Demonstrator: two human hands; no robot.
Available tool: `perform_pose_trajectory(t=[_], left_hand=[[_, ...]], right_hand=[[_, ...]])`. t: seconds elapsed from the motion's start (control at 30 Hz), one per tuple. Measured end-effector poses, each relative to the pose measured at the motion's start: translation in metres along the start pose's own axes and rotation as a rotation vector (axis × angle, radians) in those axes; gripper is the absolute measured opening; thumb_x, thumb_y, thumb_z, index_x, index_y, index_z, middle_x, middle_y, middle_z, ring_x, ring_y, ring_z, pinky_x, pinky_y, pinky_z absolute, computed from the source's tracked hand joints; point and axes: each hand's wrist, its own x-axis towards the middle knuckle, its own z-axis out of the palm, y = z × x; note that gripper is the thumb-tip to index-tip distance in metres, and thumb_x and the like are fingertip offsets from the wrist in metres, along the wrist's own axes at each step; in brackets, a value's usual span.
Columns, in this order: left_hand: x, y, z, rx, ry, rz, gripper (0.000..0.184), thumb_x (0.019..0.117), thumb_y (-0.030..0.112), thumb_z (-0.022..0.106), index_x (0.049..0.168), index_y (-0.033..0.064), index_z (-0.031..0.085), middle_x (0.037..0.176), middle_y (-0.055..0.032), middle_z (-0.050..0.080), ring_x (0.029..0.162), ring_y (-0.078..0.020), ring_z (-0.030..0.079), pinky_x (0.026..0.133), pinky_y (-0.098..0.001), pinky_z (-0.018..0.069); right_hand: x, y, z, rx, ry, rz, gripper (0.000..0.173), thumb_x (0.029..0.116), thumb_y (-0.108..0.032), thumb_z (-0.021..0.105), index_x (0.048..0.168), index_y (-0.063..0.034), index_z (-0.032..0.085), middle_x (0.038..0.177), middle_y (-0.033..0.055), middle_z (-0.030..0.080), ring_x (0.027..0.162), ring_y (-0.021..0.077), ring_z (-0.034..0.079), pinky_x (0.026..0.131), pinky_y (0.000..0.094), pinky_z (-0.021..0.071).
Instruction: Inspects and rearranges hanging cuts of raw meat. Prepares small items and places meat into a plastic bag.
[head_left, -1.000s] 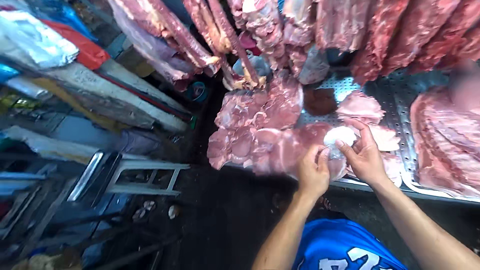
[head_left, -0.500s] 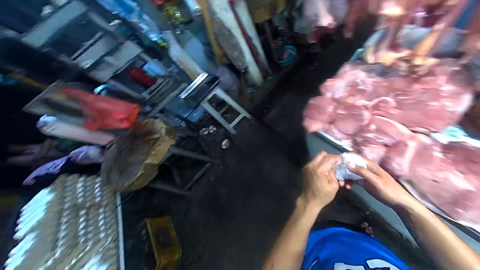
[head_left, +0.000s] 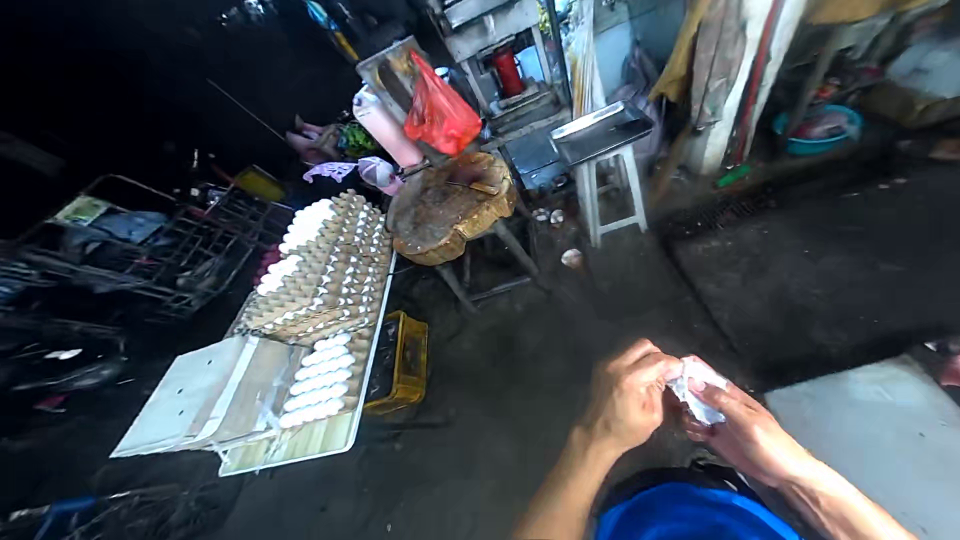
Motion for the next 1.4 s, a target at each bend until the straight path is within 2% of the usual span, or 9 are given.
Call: perform_pose_trajectory(t=[0.27,0.5,0.63,0.77,0.9,1.07,1.2,1.3,1.4], left_hand=[[0.001,-0.093,-0.086,0.114,0.230,-0.086,0.019,0.1013,0.014,0.058,0.099,0.0082,0.076,0.096,-0.0010,0.071,0.080,-0.0027,0.068,0.070,-0.0183,0.0603],[0.054,-0.194,-0.167,0.202,0.349,-0.157,0.015,0.0967,0.008,0.061,0.096,-0.0014,0.073,0.095,-0.0040,0.070,0.086,0.0000,0.067,0.078,-0.0158,0.0582],[0.091,-0.246,-0.213,0.004,0.418,-0.264,0.013,0.0985,0.003,0.054,0.098,-0.0026,0.066,0.092,0.0026,0.066,0.084,0.0033,0.063,0.076,-0.0157,0.0561],[0.126,-0.288,-0.235,-0.153,0.514,-0.431,0.014,0.0986,-0.001,0.051,0.100,0.0010,0.065,0.086,0.0082,0.067,0.080,0.0040,0.064,0.075,-0.0168,0.0563],[0.178,-0.326,-0.254,-0.111,0.488,-0.507,0.013,0.0979,0.007,0.058,0.100,-0.0018,0.067,0.082,0.0014,0.067,0.071,-0.0010,0.063,0.065,-0.0192,0.0560],[0.253,-0.395,-0.302,-0.024,0.452,-0.553,0.020,0.0965,0.022,0.065,0.100,0.0047,0.073,0.086,0.0011,0.071,0.072,-0.0031,0.065,0.066,-0.0215,0.0566],[0.306,-0.460,-0.357,-0.027,0.373,-0.528,0.020,0.0944,0.028,0.069,0.092,0.0099,0.077,0.085,0.0030,0.070,0.071,-0.0025,0.063,0.065,-0.0211,0.0544],[0.352,-0.506,-0.406,-0.286,0.199,-0.587,0.016,0.0979,0.017,0.067,0.096,0.0042,0.075,0.079,0.0016,0.070,0.065,-0.0036,0.062,0.061,-0.0220,0.0548],[0.395,-0.543,-0.452,-0.442,0.156,-0.640,0.013,0.0981,0.014,0.067,0.097,0.0044,0.077,0.080,0.0026,0.071,0.063,-0.0014,0.058,0.057,-0.0189,0.0482]], right_hand=[[0.135,0.015,0.049,-0.078,-0.149,0.184,0.020,0.1071,-0.029,0.039,0.121,-0.0205,0.051,0.085,-0.0083,0.059,0.062,0.0010,0.051,0.056,0.0197,0.0445],[0.293,0.031,0.083,-0.538,-0.177,-0.138,0.031,0.1091,-0.017,0.041,0.131,0.0046,0.046,0.100,0.0103,0.064,0.085,0.0109,0.064,0.078,0.0298,0.0562],[0.380,0.030,0.100,-0.579,-0.243,-0.194,0.036,0.1099,-0.027,0.044,0.132,0.0010,0.050,0.097,0.0140,0.065,0.077,0.0173,0.065,0.070,0.0366,0.0561],[0.443,0.017,0.102,-0.498,-0.277,0.012,0.040,0.1100,-0.034,0.044,0.139,-0.0072,0.046,0.090,0.0110,0.064,0.063,0.0174,0.063,0.059,0.0362,0.0564],[0.507,0.003,0.099,-0.445,-0.140,-0.043,0.037,0.1087,-0.023,0.046,0.141,-0.0065,0.044,0.099,0.0076,0.069,0.074,0.0152,0.069,0.063,0.0343,0.0605],[0.620,-0.001,0.099,-0.598,-0.101,-0.348,0.041,0.1010,-0.003,0.046,0.142,0.0012,0.051,0.125,0.0105,0.066,0.104,0.0147,0.068,0.089,0.0336,0.0595],[0.721,-0.006,0.100,-0.626,-0.236,-0.345,0.044,0.0996,-0.019,0.043,0.136,0.0007,0.058,0.135,0.0127,0.061,0.118,0.0184,0.062,0.099,0.0376,0.0548],[0.786,-0.019,0.125,-0.730,-0.243,-0.285,0.061,0.0989,-0.046,0.063,0.139,-0.0009,0.055,0.132,0.0094,0.061,0.116,0.0133,0.062,0.099,0.0317,0.0551],[0.846,-0.030,0.152,-0.753,-0.167,-0.272,0.055,0.0956,-0.035,0.070,0.134,-0.0001,0.056,0.120,0.0055,0.067,0.105,0.0079,0.066,0.091,0.0267,0.0578]])
